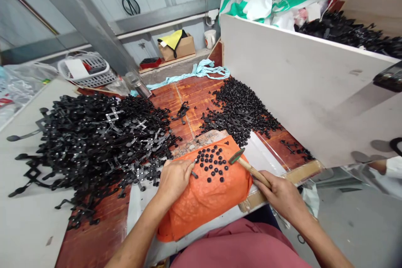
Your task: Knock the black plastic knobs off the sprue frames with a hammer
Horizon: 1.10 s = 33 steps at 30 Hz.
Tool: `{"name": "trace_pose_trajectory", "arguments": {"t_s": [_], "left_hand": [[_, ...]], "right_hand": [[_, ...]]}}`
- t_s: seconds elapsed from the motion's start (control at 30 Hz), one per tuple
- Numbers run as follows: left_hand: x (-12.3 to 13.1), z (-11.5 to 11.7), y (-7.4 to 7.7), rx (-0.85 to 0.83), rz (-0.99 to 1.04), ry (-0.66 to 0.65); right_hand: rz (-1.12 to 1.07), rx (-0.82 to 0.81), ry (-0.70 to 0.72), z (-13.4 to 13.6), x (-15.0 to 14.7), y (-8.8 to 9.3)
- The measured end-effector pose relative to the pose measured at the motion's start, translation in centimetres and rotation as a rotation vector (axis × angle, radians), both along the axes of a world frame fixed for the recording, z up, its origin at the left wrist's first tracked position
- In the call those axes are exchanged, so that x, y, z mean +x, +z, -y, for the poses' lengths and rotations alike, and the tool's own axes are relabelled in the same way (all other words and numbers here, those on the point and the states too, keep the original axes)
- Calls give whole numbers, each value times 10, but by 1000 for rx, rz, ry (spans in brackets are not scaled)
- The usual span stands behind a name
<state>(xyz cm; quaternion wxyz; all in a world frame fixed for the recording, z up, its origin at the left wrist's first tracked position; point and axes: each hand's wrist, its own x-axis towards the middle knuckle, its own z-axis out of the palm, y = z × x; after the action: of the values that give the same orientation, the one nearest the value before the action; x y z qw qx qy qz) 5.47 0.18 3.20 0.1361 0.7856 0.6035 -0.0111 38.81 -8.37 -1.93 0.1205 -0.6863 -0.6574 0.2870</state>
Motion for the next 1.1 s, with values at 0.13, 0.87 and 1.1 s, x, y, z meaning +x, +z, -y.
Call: {"name": "trace_pose_trajectory", "arguments": {"t_s": [0.13,0.87,1.1], "left_hand": [[1,-1,4,-21,-27,9],[-6,-8,3,-85,119,41],[-4,-8,4,-94,132,57]], "right_hand": [[-22,6,-8,1,1,3],[142,317,419,-49,-83,49],[212,339,449,-51,-84,54]]}}
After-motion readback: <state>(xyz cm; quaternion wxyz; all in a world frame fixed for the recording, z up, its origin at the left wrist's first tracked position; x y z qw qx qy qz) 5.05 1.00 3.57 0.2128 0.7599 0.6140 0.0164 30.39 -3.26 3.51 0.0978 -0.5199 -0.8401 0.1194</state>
